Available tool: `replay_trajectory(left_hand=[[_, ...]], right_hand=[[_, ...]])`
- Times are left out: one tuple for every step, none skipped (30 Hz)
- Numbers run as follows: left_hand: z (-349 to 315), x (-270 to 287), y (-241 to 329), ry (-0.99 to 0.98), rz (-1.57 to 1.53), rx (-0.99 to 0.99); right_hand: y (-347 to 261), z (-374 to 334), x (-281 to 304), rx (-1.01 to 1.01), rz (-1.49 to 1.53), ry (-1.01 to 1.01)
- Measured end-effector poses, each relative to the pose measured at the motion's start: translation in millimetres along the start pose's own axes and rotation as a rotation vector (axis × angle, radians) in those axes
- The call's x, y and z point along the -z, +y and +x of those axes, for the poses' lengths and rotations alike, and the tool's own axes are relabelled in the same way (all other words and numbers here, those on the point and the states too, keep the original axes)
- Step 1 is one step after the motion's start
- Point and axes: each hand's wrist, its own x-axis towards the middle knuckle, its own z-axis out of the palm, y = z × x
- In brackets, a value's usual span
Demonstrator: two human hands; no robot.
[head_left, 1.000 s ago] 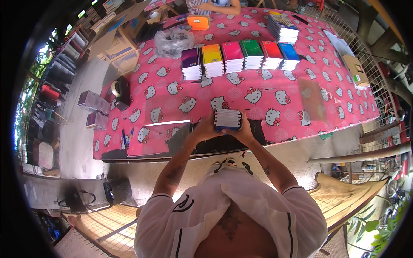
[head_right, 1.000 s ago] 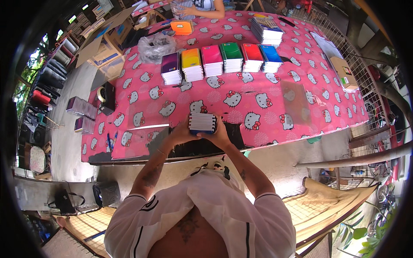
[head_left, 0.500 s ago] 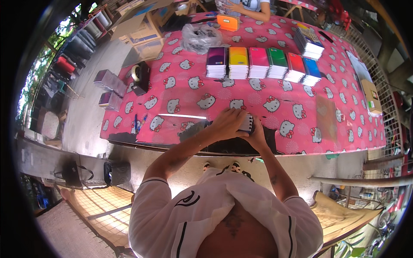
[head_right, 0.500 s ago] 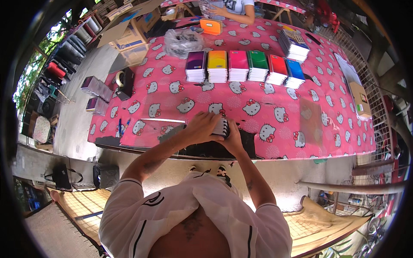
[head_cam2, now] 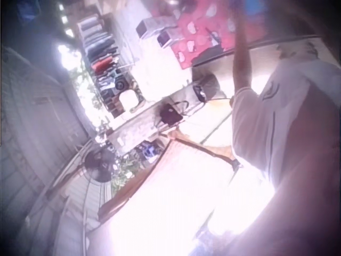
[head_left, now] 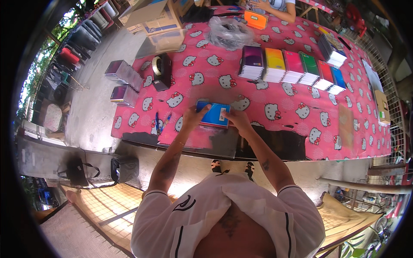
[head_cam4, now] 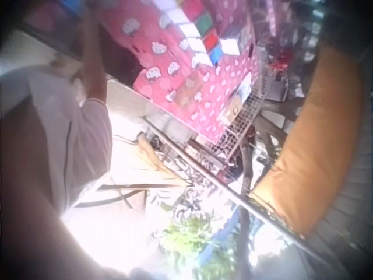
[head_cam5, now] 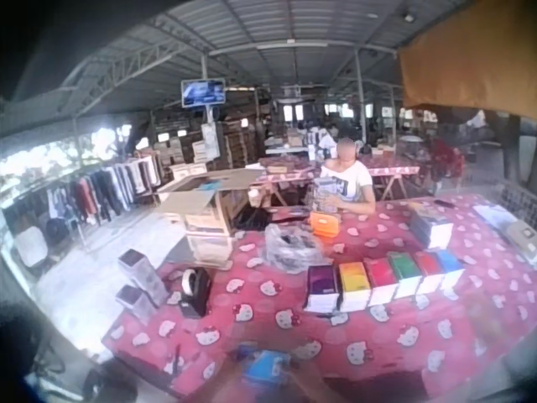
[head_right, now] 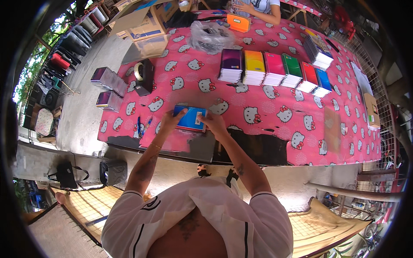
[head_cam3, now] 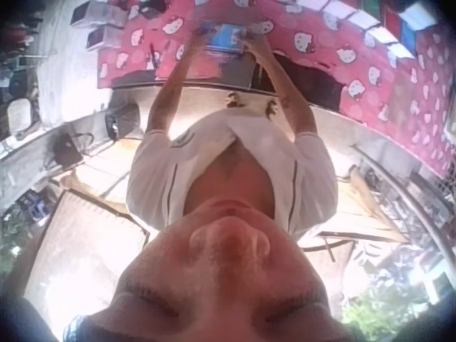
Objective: The person organizes stacks of multicolored booklets on a table, gathers a set of booklets into a single stack, and places the stack into a clear plastic sleeve.
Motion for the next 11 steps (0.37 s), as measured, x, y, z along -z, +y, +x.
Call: replay_trajectory(left_hand=[[6.8,-2.5,-2.7,0.051,0.165,0.002],[10.3,-5.2,-5.1,0.095,0.329,0.004],[11.7,-5.0,-8.9,0.123,0.331,-0.018],[12.1,-4.1,-12.8,0.15,0.334,-0.041],[13.4,-3.8,-13.9,0.173,0.336,-0.072],[13.1,-2.2,-15.8,0.169,0.33,-0.086],[11.8,-0.8,-17.9,0.165,0.324,-0.1],[11.3,2.2,-18.5,0.167,0.317,-0.112],[12.0,5.5,-18.6,0.149,0.324,-0.119],[13.1,8.9,-18.7,0.131,0.331,-0.125],[14.4,12.4,-18.8,0.113,0.339,-0.13]], right_hand=[[-1.3,5.8,-1.5,0.013,-0.157,0.06],[-3.5,7.4,-3.6,0.022,-0.314,0.124],[-4.7,7.7,-6.9,0.03,-0.379,0.158],[-5.8,7.2,-9.6,0.037,-0.443,0.192],[-7.0,6.3,-9.8,0.046,-0.505,0.236],[-4.7,7.8,-10.6,0.053,-0.521,0.256],[-3.0,8.9,-12.5,0.059,-0.537,0.275],[-3.4,9.7,-14.8,0.068,-0.554,0.29],[-3.6,9.8,-16.2,0.052,-0.512,0.287],[-3.8,9.5,-17.2,0.035,-0.471,0.283],[-4.7,7.8,-18.3,0.017,-0.429,0.278]])
